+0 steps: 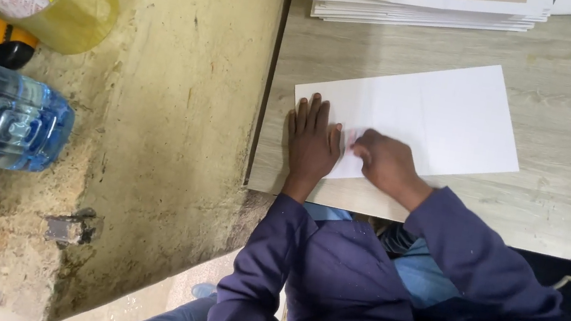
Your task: Manually folding paper edges over cardboard bases and pressing them down to assemble book covers.
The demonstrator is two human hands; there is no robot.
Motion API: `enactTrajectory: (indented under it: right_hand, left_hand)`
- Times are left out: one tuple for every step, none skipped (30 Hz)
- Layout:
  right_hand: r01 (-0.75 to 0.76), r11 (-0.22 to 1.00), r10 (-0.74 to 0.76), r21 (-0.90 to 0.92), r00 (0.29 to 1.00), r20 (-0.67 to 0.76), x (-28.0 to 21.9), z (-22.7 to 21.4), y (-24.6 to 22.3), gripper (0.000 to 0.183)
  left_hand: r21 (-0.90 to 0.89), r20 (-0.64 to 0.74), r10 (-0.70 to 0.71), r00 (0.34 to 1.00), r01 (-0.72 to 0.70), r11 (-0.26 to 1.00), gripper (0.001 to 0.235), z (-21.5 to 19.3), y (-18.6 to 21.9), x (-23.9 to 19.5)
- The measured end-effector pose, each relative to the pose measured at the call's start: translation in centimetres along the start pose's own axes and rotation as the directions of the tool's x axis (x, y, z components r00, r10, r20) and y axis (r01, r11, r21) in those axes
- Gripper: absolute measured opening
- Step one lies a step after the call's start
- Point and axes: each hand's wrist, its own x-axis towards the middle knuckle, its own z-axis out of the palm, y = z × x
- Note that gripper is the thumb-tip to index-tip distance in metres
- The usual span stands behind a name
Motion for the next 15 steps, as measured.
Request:
enactTrajectory:
  right_hand:
    - [-0.005, 1.000, 0.005, -0.001, 1.000, 0.001, -0.9, 0.0, -0.2, 0.020]
    - [0.024, 0.999, -0.023, -0.034, 1.000, 0.019, -1.8, 0.0, -0.4, 0.017]
    - [0.053, 0.996, -0.050, -0.067, 0.998, 0.038, -2.6, 0.1, -0.7, 0.016]
    - [0.055, 0.996, -0.053, -0.065, 0.998, 0.038, -2.1, -0.2, -0.5, 0.016]
    - [0.036, 0.997, -0.034, -0.072, 0.999, 0.032, -1.5, -0.5, -0.4, 0.017]
    - [0.014, 0.997, -0.012, -0.074, 1.000, 0.027, -1.2, -0.7, -0.4, 0.020]
    - [0.014, 0.998, -0.012, -0.069, 1.000, 0.028, -0.1, -1.1, 0.1, 0.020]
    - [-0.022, 0.994, 0.016, -0.106, 0.998, -0.063, 1.4, -1.8, 0.7, 0.017]
    - [-0.062, 0.988, 0.040, -0.139, 0.987, -0.154, 2.8, -2.4, 1.2, 0.016]
    - [-0.053, 0.989, 0.030, -0.141, 0.987, -0.156, 3.3, -2.4, 1.7, 0.016]
    - [-0.082, 0.985, 0.049, -0.151, 0.975, -0.215, 3.8, -2.4, 2.2, 0.016]
    - [-0.116, 0.981, 0.071, -0.158, 0.960, -0.269, 4.1, -2.2, 2.7, 0.015]
    - [-0.111, 0.981, 0.065, -0.159, 0.961, -0.267, 3.1, -0.2, 2.6, 0.015]
    - [-0.059, 0.993, 0.040, -0.100, 0.983, -0.179, 2.3, 1.5, 2.7, 0.014]
    - [-0.011, 0.999, 0.007, -0.035, 0.996, -0.092, 1.5, 3.2, 2.8, 0.015]
  left_hand:
    - [-0.004, 0.003, 0.001, 1.000, -0.001, 1.000, 0.055, 0.2, 0.0, 0.0]
    - [0.002, 0.004, 0.002, 1.000, -0.002, 1.000, 0.054, 0.4, -0.1, 0.0]
    - [0.008, 0.005, 0.003, 1.000, -0.003, 1.000, 0.053, 0.5, -0.1, 0.0]
    - [0.010, 0.004, 0.002, 1.000, -0.002, 1.000, 0.053, 0.6, -0.2, 0.0]
    - [0.006, 0.011, -0.001, 1.000, 0.000, 1.000, 0.052, 0.7, -0.2, 0.0]
    - [0.004, 0.023, -0.001, 1.000, 0.001, 1.000, 0.051, 0.7, -0.2, -0.2]
    - [0.008, 0.026, -0.002, 1.000, 0.001, 1.000, 0.051, 0.6, -0.2, -0.5]
    - [-0.008, 0.022, -0.001, 1.000, 0.001, 1.000, 0.051, 0.6, -0.3, -0.4]
    - [-0.025, 0.019, -0.001, 1.000, 0.001, 1.000, 0.050, 0.6, -0.4, -0.2]
    - [-0.021, 0.010, -0.004, 1.000, 0.004, 1.000, 0.050, 0.5, -0.3, 0.0]
    - [-0.021, 0.007, -0.004, 1.000, 0.005, 1.000, 0.051, 0.5, -0.3, 0.1]
    - [-0.022, 0.010, -0.006, 1.000, 0.007, 1.000, 0.051, 0.5, -0.3, 0.0]
    - [-0.021, 0.007, -0.011, 1.000, 0.011, 1.000, 0.051, 0.4, -0.4, -0.2]
    - [-0.018, 0.009, -0.009, 1.000, 0.010, 1.000, 0.051, 0.5, -0.4, -0.2]
    - [-0.015, 0.011, -0.008, 1.000, 0.008, 1.000, 0.051, 0.5, -0.3, -0.1]
